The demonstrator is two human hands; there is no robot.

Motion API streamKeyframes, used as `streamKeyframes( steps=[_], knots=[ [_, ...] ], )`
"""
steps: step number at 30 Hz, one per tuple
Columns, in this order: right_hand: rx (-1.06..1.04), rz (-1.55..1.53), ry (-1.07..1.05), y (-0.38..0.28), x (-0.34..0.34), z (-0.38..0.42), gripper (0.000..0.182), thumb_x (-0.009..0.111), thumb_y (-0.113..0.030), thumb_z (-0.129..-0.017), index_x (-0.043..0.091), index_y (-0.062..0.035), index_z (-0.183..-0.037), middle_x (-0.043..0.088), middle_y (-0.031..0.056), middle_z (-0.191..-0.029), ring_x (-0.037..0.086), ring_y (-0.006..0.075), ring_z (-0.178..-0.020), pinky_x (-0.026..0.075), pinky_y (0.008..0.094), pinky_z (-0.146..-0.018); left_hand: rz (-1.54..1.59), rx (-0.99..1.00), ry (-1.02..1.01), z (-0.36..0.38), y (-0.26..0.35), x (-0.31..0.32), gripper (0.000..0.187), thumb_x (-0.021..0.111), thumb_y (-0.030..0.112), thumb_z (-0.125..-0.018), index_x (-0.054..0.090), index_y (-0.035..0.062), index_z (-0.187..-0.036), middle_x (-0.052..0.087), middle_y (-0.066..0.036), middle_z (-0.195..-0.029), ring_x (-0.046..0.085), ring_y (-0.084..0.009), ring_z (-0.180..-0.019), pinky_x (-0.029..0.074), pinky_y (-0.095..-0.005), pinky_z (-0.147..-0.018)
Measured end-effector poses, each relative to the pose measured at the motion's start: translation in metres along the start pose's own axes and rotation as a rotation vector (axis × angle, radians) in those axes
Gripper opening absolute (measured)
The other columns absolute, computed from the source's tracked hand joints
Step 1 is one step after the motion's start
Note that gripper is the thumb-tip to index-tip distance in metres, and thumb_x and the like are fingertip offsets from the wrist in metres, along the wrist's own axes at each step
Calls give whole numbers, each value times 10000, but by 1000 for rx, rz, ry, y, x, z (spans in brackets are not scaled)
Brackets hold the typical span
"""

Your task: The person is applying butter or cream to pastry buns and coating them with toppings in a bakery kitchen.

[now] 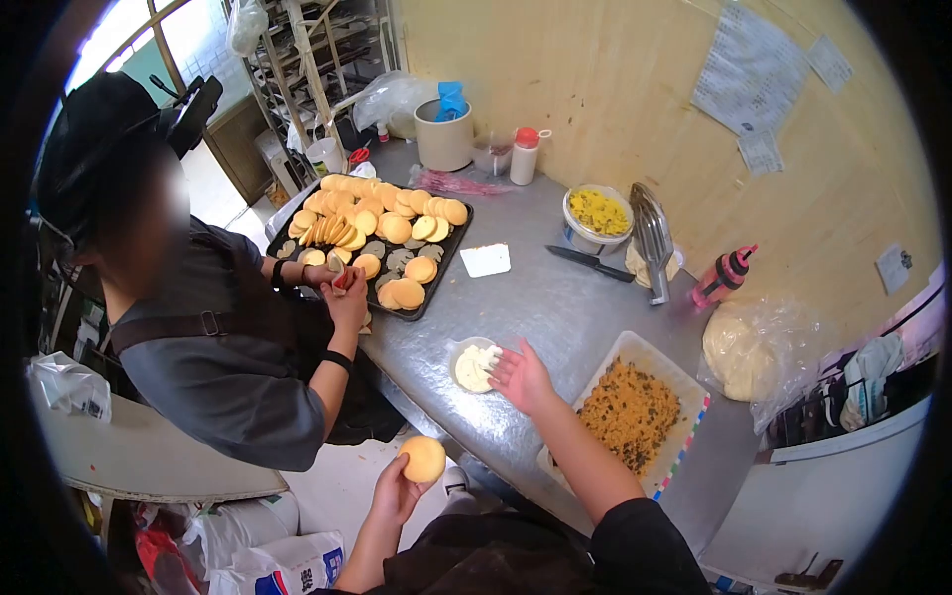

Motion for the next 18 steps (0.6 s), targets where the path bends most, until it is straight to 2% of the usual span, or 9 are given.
streamKeyframes(
  steps=[1,3,6,8,11,14,15,18],
  knots=[
    [-2,-12,0,0,7,16,482,380,-420,-1002,532,-9,-1205,600,145,-1151,560,263,-1088,406,399,-983,11,0,-13,-3,1,4,398,408,199,-986,426,-45,-1300,552,-179,-1260,582,-292,-1135,518,-442,-916],
    [-3,-37,1,5,16,42,482,370,-415,-1006,495,-6,-1229,567,149,-1207,538,267,-1123,404,405,-986,-49,-5,-47,-5,4,16,435,404,265,-990,424,-22,-1317,539,-175,-1289,559,-295,-1172,488,-445,-957],
    [-273,276,-249,25,20,76,556,417,-509,-969,490,-20,-1224,556,158,-1200,536,277,-1137,394,445,-995,-53,-26,-122,1,11,44,467,393,322,-997,418,-3,-1331,528,-172,-1308,549,-296,-1189,469,-447,-982],
    [-594,748,-547,36,47,135,549,477,-524,-935,527,-58,-1221,555,145,-1233,528,279,-1165,349,456,-1038,-24,-49,-190,14,18,69,482,380,344,-1001,409,3,-1340,522,-171,-1314,548,-297,-1189,466,-449,-985],
    [-1093,1564,-742,44,93,209,510,576,-414,-901,522,-78,-1281,507,113,-1335,454,273,-1266,294,468,-1082,32,-91,-310,31,21,95,489,358,342,-1011,382,1,-1360,504,-171,-1329,538,-294,-1200,465,-447,-989],
    [-1287,1856,-748,56,96,233,586,565,-502,-878,517,-121,-1321,496,102,-1374,437,275,-1301,247,497,-1101,45,-101,-379,45,21,104,471,341,286,-1022,344,-18,-1382,478,-173,-1348,514,-287,-1223,461,-445,-1001],
    [-1345,1950,-695,55,92,233,626,559,-547,-860,524,-128,-1323,488,85,-1390,420,257,-1321,219,526,-1106,8,-85,-370,51,25,112,469,339,276,-1023,337,-21,-1386,473,-175,-1351,508,-289,-1230,454,-452,-1010],
    [-1346,2001,-381,28,90,238,645,545,-578,-853,529,-133,-1320,496,63,-1385,436,230,-1309,187,543,-1112,-41,-68,-371,65,34,127,463,332,246,-1023,315,-26,-1398,457,-180,-1363,500,-295,-1238,443,-476,-1018]
  ],
)
Point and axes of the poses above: each hand's wrist, its own z-axis away from the middle knuckle, its own x-axis out of the palm, y = z × x, the point moved 7 cm from there along -z, towards the middle knuckle
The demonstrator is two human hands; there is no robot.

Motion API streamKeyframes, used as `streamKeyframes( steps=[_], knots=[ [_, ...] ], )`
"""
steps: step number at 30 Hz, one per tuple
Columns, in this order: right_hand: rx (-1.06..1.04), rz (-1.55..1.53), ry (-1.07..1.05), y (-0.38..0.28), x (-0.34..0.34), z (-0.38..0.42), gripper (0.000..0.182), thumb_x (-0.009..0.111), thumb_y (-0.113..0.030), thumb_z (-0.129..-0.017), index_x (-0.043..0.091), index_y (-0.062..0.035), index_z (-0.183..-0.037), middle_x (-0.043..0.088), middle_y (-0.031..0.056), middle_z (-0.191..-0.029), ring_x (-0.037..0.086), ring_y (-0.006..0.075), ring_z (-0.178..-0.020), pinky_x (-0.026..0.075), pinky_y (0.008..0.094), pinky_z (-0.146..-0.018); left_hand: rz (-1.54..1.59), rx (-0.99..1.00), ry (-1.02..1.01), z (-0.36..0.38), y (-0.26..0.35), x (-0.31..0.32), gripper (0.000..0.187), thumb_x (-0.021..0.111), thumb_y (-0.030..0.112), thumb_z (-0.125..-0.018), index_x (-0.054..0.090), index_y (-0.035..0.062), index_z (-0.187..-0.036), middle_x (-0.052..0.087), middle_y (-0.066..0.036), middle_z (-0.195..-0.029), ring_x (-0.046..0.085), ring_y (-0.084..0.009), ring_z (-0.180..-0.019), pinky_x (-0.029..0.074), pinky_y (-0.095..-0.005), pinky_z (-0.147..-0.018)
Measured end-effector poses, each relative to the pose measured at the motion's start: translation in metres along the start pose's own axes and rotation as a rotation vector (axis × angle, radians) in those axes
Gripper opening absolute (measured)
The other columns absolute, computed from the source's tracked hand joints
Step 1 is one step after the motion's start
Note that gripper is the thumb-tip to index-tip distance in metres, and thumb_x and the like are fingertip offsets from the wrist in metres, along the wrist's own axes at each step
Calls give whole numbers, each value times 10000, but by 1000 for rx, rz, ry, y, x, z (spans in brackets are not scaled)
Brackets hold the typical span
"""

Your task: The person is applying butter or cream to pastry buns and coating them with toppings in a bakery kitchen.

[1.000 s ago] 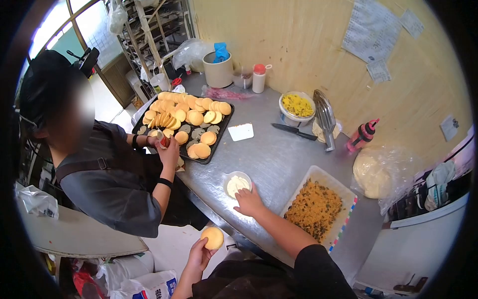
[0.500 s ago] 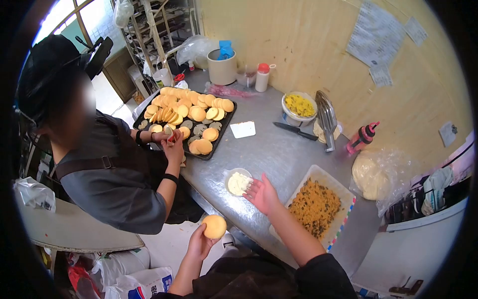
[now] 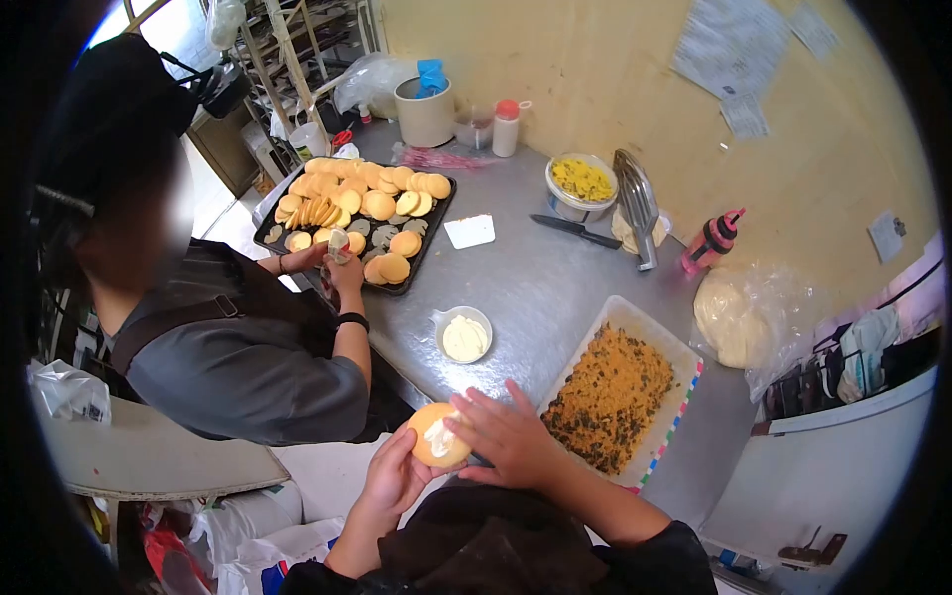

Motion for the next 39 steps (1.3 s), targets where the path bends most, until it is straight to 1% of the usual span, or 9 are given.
streamKeyframes(
  steps=[4,10,13,16,17,19,30,33,39],
  knots=[
    [-208,-79,-52,-34,2,4,670,461,-622,-877,518,-131,-1329,498,90,-1384,425,245,-1322,110,578,-1118,-42,-8,10,5,-5,-6,464,328,231,-1023,297,-28,-1407,436,-190,-1381,489,-310,-1251,437,-509,-1016],
    [71,53,39,-8,-15,4,729,504,-662,-827,510,-139,-1335,495,51,-1393,423,208,-1329,67,615,-1106,-1,-17,-38,13,1,17,466,314,249,-1028,305,-23,-1406,446,-189,-1380,473,-308,-1268,409,-494,-1043],
    [-120,-23,-44,-35,-3,9,763,498,-675,-819,493,-126,-1349,475,79,-1407,420,222,-1332,63,627,-1098,123,-27,-64,12,-5,15,475,287,270,-1033,298,-15,-1412,430,-183,-1399,467,-298,-1276,394,-497,-1055],
    [-60,48,-2,-27,1,11,784,494,-673,-820,479,-101,-1357,461,104,-1414,412,235,-1337,71,637,-1091,57,8,-52,12,-6,17,492,260,308,-1036,303,-8,-1410,411,-169,-1421,465,-287,-1279,392,-494,-1057],
    [52,21,4,-20,-7,7,801,485,-662,-824,425,-109,-1401,416,90,-1456,357,227,-1376,140,637,-1074,5,23,-36,13,-5,19,502,261,334,-1033,317,2,-1406,423,-169,-1411,471,-284,-1273,392,-486,-1055],
    [25,10,-2,-28,-7,5,795,483,-657,-828,426,-106,-1399,412,87,-1460,357,228,-1376,133,638,-1075,-101,49,-3,15,-2,25,524,263,385,-1027,343,23,-1397,447,-168,-1391,483,-279,-1261,393,-470,-1051],
    [-199,-27,39,-42,-11,24,772,519,-630,-826,436,-110,-1391,416,73,-1457,382,214,-1358,169,639,-1065,194,63,-167,15,-5,29,607,217,477,-1018,225,84,-1480,381,-132,-1448,394,-253,-1325,323,-441,-1090],
    [-14,9,67,-26,-21,15,757,525,-621,-830,446,-107,-1380,430,64,-1447,384,203,-1355,192,643,-1053,161,22,-122,16,-9,32,599,238,479,-1015,246,98,-1477,387,-135,-1446,402,-271,-1318,317,-443,-1095],
    [-287,-12,-2,-53,-7,26,756,521,-618,-835,439,-107,-1386,456,44,-1428,399,196,-1345,162,641,-1063,131,29,-124,18,-6,30,580,226,436,-1027,218,77,-1482,359,-123,-1467,389,-265,-1328,327,-441,-1091]
  ],
)
Point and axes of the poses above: each hand's wrist, its own z-axis away from the middle knuckle, its own x-axis out of the palm, y = z × x, the point moved 7 cm from there along -z, towards the middle knuckle
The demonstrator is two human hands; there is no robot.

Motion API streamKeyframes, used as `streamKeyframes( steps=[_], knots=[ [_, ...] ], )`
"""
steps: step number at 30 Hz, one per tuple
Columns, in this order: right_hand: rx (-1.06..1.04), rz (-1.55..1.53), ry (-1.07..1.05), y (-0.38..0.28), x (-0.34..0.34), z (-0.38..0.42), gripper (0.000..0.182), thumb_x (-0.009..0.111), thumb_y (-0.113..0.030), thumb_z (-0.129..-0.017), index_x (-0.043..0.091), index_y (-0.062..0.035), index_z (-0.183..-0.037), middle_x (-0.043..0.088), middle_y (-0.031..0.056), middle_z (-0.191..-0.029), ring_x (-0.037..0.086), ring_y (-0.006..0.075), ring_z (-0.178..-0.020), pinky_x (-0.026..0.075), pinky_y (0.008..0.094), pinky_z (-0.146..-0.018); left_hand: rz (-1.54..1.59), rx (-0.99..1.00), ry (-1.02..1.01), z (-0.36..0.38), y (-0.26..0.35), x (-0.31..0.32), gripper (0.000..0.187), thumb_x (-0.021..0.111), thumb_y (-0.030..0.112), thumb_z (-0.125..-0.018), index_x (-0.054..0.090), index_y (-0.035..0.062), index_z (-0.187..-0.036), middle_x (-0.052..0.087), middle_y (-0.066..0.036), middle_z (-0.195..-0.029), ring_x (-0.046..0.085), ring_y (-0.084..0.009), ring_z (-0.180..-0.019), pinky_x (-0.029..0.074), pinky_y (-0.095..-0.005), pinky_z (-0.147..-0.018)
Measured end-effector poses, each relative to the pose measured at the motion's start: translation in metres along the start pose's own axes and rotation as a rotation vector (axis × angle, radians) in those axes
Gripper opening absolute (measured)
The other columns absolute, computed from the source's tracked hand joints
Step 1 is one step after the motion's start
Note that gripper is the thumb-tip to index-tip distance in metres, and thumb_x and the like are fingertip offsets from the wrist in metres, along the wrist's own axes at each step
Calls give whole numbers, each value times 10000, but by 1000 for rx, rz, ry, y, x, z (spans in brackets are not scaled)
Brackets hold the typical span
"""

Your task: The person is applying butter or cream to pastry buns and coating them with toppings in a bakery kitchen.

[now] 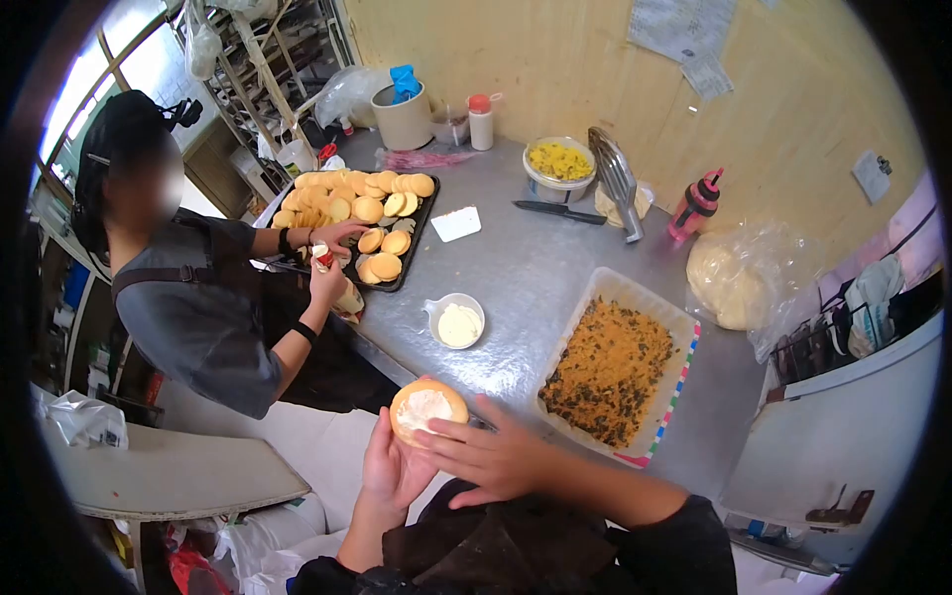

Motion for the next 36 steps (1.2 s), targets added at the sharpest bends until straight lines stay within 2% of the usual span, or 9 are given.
streamKeyframes(
  steps=[4,7,8,11,15,23,26,33,36],
  knots=[
    [183,68,57,27,-16,3,753,537,-624,-819,474,-99,-1355,449,46,-1432,381,186,-1356,130,639,-1075,8,-23,19,1,-3,2,570,241,425,-1025,239,76,-1476,374,-137,-1456,388,-274,-1333,304,-441,-1108],
    [170,-19,-15,19,-9,-20,750,500,-670,-829,502,-127,-1347,471,54,-1414,404,200,-1337,46,661,-1079,0,-41,-10,-3,-6,8,568,252,418,-1026,229,74,-1477,370,-129,-1461,390,-271,-1332,319,-444,-1099],
    [116,-25,1,9,-6,-17,724,527,-617,-830,486,-116,-1352,422,53,-1451,343,174,-1377,115,648,-1072,7,-41,-26,-3,-4,9,565,253,411,-1028,220,72,-1479,366,-124,-1465,393,-268,-1329,331,-444,-1092],
    [32,5,-70,7,-1,9,729,521,-626,-826,488,-124,-1353,411,49,-1463,338,173,-1381,117,651,-1072,34,-13,-12,-3,0,1,567,252,415,-1028,222,72,-1477,380,-122,-1457,390,-269,-1333,327,-444,-1096],
    [236,119,16,30,-27,1,738,500,-638,-835,484,-116,-1357,408,36,-1469,346,171,-1379,164,649,-1047,3,-47,35,-3,-6,6,598,239,458,-1019,225,77,-1481,373,-138,-1462,395,-270,-1330,340,-430,-1087],
    [-95,51,115,2,-24,11,724,533,-598,-844,487,-67,-1335,459,47,-1425,404,193,-1338,241,576,-1053,-11,9,-50,-3,2,5,703,246,561,-984,197,77,-1491,386,-198,-1438,388,-322,-1332,307,-468,-1104],
    [192,23,114,22,-29,4,715,534,-595,-845,492,-69,-1328,459,53,-1426,408,200,-1337,220,577,-1063,110,-1,-17,-3,-1,6,683,247,545,-989,206,80,-1486,349,-217,-1455,367,-332,-1343,306,-465,-1106],
    [42,-128,9,-4,-5,1,764,533,-620,-825,478,-61,-1342,435,95,-1441,375,219,-1362,186,623,-1061,97,87,-27,-7,1,8,615,234,485,-1009,199,101,-1488,277,-231,-1490,313,-369,-1367,265,-470,-1131],
    [308,-164,82,17,-9,4,752,534,-612,-831,481,-59,-1337,427,95,-1446,360,221,-1372,183,630,-1061,125,99,-12,-7,0,9,642,241,515,-999,192,108,-1493,277,-231,-1492,305,-374,-1371,248,-479,-1137]
  ],
)
Point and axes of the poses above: each hand's wrist, its own z-axis away from the middle knuckle, its own x-axis out of the palm, y = z × x, the point moved 7 cm from there along -z, towards the middle knuckle
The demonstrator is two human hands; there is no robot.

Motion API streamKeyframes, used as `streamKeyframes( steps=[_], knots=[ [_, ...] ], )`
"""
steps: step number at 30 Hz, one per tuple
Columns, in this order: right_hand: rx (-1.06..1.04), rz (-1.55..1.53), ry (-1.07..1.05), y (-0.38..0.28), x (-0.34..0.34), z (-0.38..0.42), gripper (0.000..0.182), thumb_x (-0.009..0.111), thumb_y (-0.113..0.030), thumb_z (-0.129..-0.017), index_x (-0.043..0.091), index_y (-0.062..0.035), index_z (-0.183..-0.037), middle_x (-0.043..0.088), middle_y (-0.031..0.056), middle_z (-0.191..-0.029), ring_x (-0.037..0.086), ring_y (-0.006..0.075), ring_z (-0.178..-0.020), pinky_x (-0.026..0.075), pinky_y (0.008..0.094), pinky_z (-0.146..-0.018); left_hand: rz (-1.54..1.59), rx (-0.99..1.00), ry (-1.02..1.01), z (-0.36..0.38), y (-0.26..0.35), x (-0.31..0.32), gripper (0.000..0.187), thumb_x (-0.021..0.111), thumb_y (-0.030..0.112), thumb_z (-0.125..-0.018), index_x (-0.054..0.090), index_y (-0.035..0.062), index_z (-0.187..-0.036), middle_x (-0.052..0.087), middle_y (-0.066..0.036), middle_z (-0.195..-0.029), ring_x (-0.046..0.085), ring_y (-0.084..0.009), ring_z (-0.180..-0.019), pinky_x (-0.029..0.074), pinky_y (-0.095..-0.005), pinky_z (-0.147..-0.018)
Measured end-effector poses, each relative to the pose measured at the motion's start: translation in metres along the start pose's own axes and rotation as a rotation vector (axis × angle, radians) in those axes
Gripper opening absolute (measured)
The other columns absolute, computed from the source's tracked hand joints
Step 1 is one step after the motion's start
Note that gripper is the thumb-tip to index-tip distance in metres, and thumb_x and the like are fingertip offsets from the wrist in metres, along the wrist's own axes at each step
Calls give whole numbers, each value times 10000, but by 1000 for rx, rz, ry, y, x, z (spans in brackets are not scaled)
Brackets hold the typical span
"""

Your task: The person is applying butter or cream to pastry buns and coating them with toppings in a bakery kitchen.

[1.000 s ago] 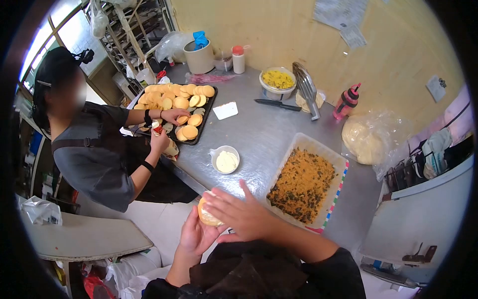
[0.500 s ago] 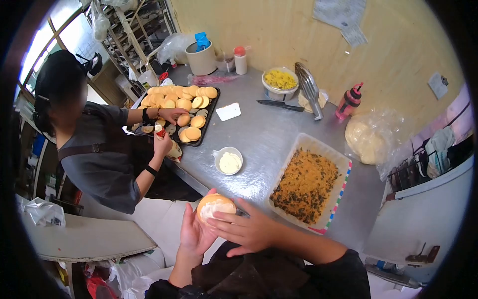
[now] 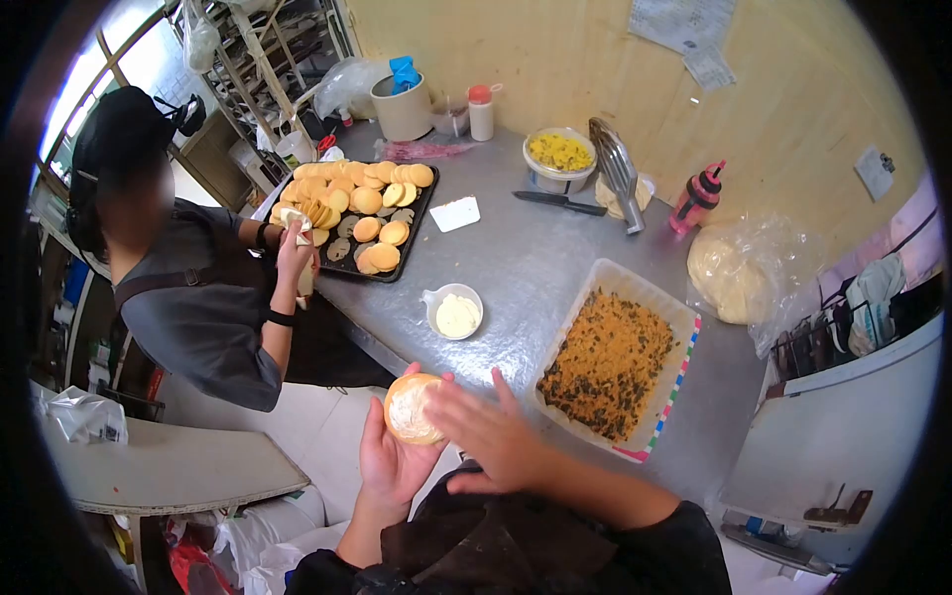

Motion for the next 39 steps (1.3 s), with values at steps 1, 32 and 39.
streamKeyframes(
  steps=[1,32,39],
  knots=[
    [-34,9,-42,-4,4,0,759,503,-635,-838,481,-67,-1342,422,100,-1449,360,230,-1374,121,629,-1074,14,4,7,0,-1,0,657,244,531,-993,190,109,-1494,278,-231,-1492,302,-374,-1373,243,-483,-1138],
    [-289,97,-94,-22,-6,-31,621,467,-604,-888,572,-115,-1258,545,56,-1324,514,209,-1235,140,642,-1076,-165,-59,-14,2,2,6,846,116,681,-928,205,52,-1487,283,-205,-1501,333,-319,-1364,253,-452,-1131],
    [-325,141,10,-5,-19,-7,641,456,-607,-884,548,-120,-1292,506,63,-1375,473,198,-1279,159,605,-1091,-68,-90,-53,4,8,6,849,157,697,-920,204,70,-1490,270,-199,-1509,329,-311,-1367,272,-467,-1113]
  ],
)
Point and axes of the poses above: each hand's wrist, its own z-axis away from the middle knuckle, its own x-axis out of the palm, y = z × x, the point moved 7 cm from there along -z, towards the middle knuckle
